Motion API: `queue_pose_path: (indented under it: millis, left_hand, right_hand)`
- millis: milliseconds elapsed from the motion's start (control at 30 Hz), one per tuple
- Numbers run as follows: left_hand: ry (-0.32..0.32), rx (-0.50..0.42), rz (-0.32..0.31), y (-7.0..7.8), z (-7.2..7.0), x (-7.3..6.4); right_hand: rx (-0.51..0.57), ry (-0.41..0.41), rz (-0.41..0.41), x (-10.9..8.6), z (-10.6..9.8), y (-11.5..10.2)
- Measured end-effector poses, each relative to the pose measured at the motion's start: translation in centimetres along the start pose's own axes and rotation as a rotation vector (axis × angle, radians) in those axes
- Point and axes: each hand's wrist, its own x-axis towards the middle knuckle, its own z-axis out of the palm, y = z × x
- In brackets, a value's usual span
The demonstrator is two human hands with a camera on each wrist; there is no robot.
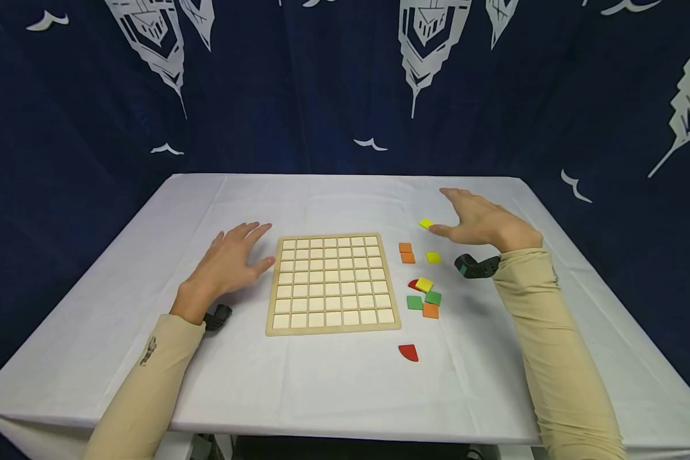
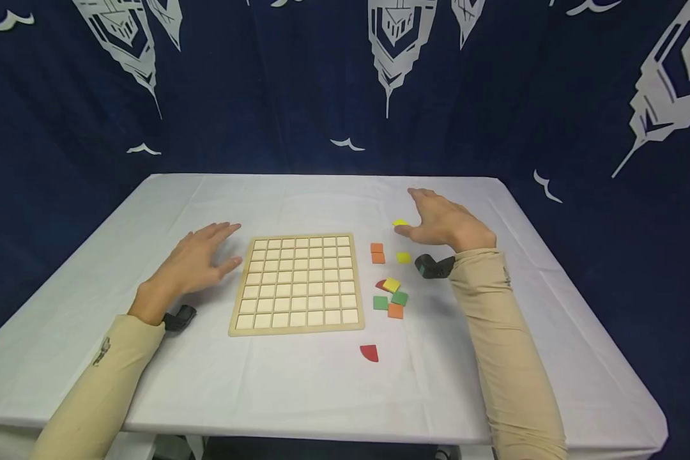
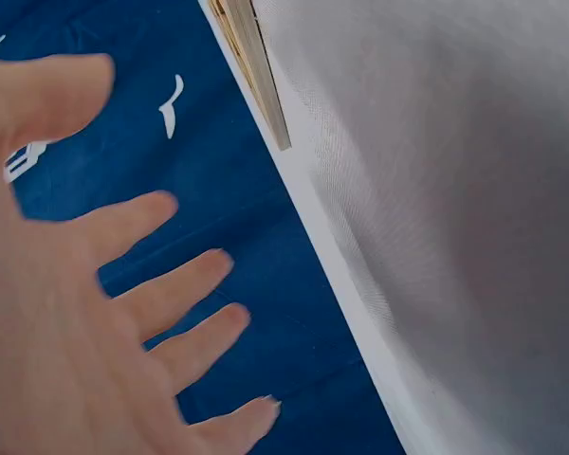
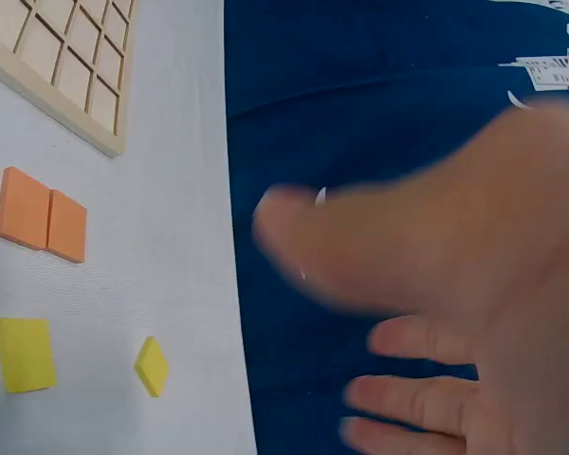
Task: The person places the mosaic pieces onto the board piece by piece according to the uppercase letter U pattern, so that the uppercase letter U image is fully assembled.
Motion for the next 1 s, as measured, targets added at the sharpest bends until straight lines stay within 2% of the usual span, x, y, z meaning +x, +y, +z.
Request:
queue_pose_path:
  millis: [133, 233, 400, 533, 700, 1000]
  left_hand:
    - [-0.124, -0.032, 0.015, -0.2, 0.4, 0.0]
    - [-0.21, -0.092, 0.029, -0.3, 0.8, 0.1]
    - [-0.304, -0.156, 0.02, -0.3, 1.1, 0.2]
    - [-0.328, -0.164, 0.027, -0.3, 1.1, 0.1]
    - [-0.333, -0.155, 0.085, -0.2, 1.1, 0.1]
    - [-0.351, -0.161, 0.121, -0.1, 0.8, 0.0]
  right_hand:
    - [0.018, -0.029, -0.014, 0.5, 0.6, 0.2]
    - [0.032, -0.099, -0.026, 1.1, 1.4, 0.6]
    - [0.028, -0.212, -0.014, 1.8, 2.8, 1.4]
    - [0.04, -0.247, 0.011, 2.5, 4.3, 1.8]
    - [0.07, -0.24, 0.004, 3.3, 5.6, 1.9]
    - [0.028, -0.211, -0.024, 3.4, 5.3, 0.8]
